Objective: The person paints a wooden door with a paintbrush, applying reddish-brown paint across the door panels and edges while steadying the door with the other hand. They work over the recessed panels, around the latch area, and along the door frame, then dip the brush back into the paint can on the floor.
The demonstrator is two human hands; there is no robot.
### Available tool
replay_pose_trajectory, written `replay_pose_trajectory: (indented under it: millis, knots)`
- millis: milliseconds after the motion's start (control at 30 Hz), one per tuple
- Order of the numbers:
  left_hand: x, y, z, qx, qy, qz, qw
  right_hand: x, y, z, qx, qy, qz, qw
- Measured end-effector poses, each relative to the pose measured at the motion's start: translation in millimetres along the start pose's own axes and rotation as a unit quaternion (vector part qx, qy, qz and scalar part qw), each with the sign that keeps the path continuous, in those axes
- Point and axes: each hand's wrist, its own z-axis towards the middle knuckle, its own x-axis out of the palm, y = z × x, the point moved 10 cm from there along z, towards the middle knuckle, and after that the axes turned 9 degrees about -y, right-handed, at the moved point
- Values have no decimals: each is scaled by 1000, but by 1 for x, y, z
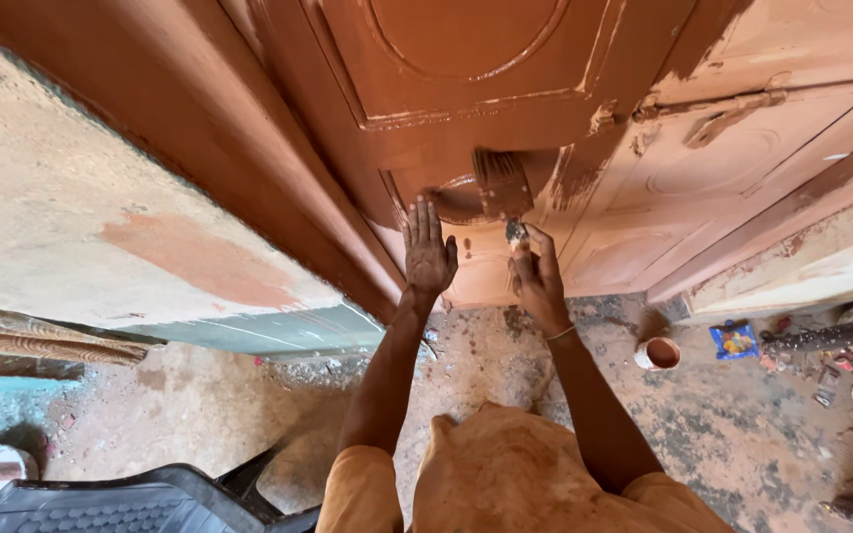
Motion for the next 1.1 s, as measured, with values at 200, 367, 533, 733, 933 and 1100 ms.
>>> replay_pose_trajectory:
  millis: [200,367,533,733,933,1100]
  knots:
    - [4,0,-2,5,19,11,1000,4,-39,2,-39,-34,-143,988]
    - [4,0,2,1,31,11,999,-2,-90,-6,106,-51,-235,965]
    - [-5,-1,3,19,13,22,999,5,-118,-20,286,-36,-124,950]
    - [-9,5,4,12,4,9,1000,22,-81,5,158,9,-10,987]
    - [-8,5,5,21,-1,12,1000,26,-5,-6,34,40,55,997]
    - [-5,3,8,32,-11,16,999,34,14,-3,-42,59,87,994]
